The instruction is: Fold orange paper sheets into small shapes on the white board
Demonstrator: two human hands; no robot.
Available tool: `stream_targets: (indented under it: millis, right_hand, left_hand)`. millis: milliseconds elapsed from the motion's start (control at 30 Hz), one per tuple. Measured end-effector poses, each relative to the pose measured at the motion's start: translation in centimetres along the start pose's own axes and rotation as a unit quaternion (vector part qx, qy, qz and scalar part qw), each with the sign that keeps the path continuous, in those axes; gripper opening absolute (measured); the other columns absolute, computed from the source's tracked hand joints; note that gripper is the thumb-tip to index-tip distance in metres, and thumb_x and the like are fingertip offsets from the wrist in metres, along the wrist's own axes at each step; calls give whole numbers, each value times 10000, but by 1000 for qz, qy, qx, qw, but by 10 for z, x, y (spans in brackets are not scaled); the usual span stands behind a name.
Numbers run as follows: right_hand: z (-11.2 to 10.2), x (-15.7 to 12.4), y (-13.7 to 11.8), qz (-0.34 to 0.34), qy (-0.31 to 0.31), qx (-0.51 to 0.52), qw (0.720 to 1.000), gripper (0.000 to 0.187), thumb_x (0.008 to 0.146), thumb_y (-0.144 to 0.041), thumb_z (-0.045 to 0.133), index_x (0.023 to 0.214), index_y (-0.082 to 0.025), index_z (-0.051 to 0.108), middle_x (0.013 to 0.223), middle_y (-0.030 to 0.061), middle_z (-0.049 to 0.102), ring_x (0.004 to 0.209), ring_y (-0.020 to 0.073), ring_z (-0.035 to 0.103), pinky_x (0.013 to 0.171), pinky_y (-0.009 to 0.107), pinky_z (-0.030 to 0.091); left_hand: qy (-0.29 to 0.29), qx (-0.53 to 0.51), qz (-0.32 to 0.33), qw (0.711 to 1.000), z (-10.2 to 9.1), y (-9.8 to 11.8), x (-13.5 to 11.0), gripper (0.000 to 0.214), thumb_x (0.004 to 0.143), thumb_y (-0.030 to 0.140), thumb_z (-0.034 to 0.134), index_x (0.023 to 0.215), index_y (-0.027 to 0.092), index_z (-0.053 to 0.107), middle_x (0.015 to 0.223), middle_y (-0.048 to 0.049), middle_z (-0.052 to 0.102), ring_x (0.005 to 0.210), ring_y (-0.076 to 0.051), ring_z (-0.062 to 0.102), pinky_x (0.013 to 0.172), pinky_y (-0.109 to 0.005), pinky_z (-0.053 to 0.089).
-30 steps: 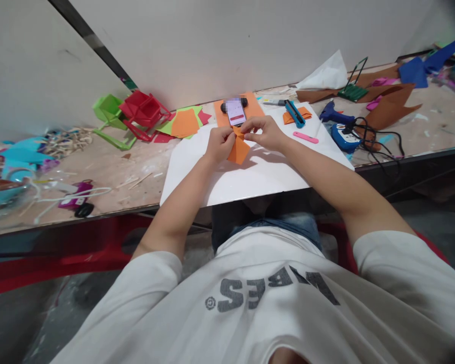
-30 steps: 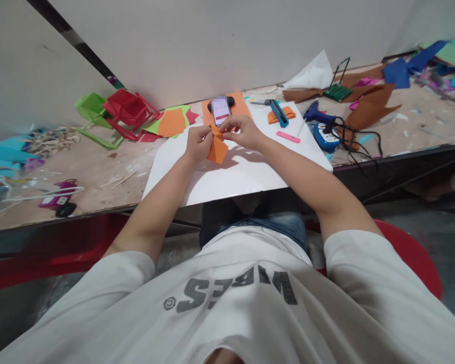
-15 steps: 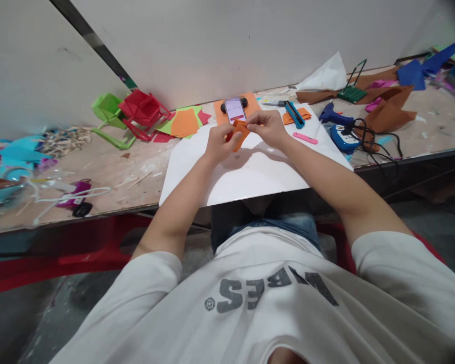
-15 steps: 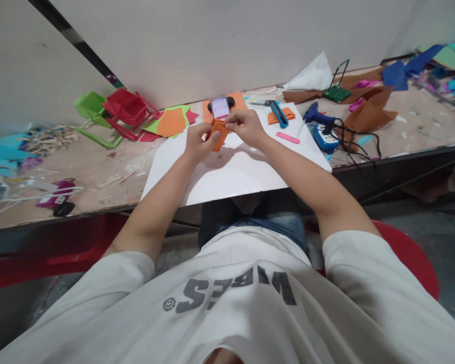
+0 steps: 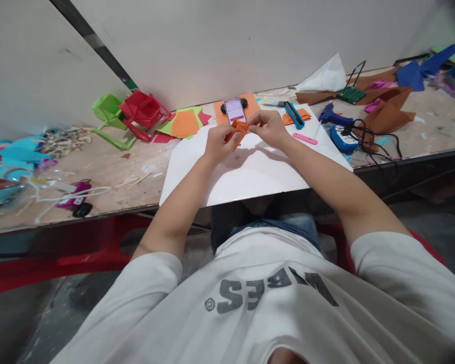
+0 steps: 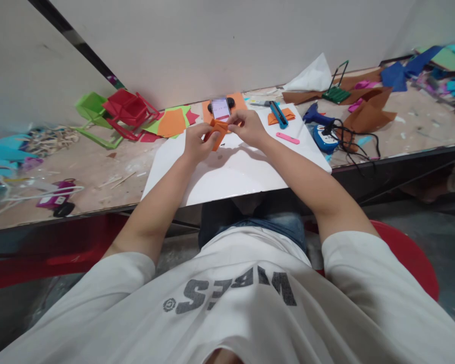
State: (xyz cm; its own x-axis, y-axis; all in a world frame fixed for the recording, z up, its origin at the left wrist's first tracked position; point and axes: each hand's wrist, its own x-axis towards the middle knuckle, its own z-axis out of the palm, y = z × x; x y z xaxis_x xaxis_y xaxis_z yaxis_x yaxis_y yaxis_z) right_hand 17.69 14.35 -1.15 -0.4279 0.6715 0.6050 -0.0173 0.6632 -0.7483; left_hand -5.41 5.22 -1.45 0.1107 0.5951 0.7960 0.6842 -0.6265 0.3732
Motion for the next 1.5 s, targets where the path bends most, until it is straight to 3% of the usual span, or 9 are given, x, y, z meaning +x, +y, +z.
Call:
stream_targets:
  millis: [300, 600, 867, 1167, 1333, 1433, 1500]
  right_hand:
    - [-2, -1, -1, -8, -19, -19, 1000, 452, 938, -671, 1029, 884, -269, 829, 980, 56, 897, 917, 249, 773, 941, 469, 658]
    - [-4, -1, -2, -22, -44, -15, 999, 288, 984, -545, 966, 912, -284, 868, 1054, 57, 916, 972, 259, 790, 969, 483, 650]
    - [-5, -4, -5, -34, -67, -14, 997, 124, 976, -421, 940, 963, -305, 897, 1136, 55, 923, 1037, 271, 797, 1045, 505, 655]
    - [-1, -2, 2, -51, -65, -5, 997, 313, 1006, -577, 941, 964, -270, 898, 1071, 86, 909, 963, 274, 784, 993, 514, 672]
    - [1, -1, 1, -42, -40, -13, 998, 387, 1018, -654, 955, 1042, -275, 878, 1027, 78, 878, 970, 296, 778, 1015, 539, 687]
    - [2, -1, -1, -30, -25, -15, 999, 407, 1006, -583, 999, 1242, -282, 863, 1019, 55, 859, 985, 287, 782, 1015, 512, 698]
    - [2, -2, -3, -23, -24, -20, 999, 352, 1007, -494, 999, 1242, -268, 866, 1016, 52, 862, 978, 275, 783, 1013, 497, 700]
  left_hand:
    - [-30, -15, -22, 999, -3, 6, 0, 656, 1096, 837, 653, 754, 276, 651, 674, -40, 589, 634, -217, 493, 679, -431, 378]
    - [-24, -11, -35, 999, -1, 3, -2, 643, 1088, 834, 658, 767, 277, 648, 690, -34, 597, 634, -205, 437, 687, -424, 347]
    - [-48, -8, -24, 999, 0, 1, -3, 730, 1103, 876, 649, 713, 277, 502, 670, -34, 566, 635, -215, 465, 675, -432, 351]
    - [-43, 13, -8, 999, 2, -10, -8, 745, 1148, 906, 584, 765, 268, 549, 678, -28, 581, 635, -202, 489, 660, -417, 388]
    - [-8, -29, -24, 999, 7, -11, -10, 697, 1116, 946, 632, 920, 278, 659, 760, -21, 650, 639, -187, 515, 656, -406, 415]
    - [9, -64, -47, 997, 8, -7, -10, 621, 1078, 919, 728, 1087, 300, 681, 868, -16, 718, 680, -188, 623, 669, -387, 460]
    - [6, -78, -64, 995, 7, -5, -9, 594, 1058, 870, 792, 1223, 310, 684, 878, -1, 736, 696, -192, 676, 676, -377, 488]
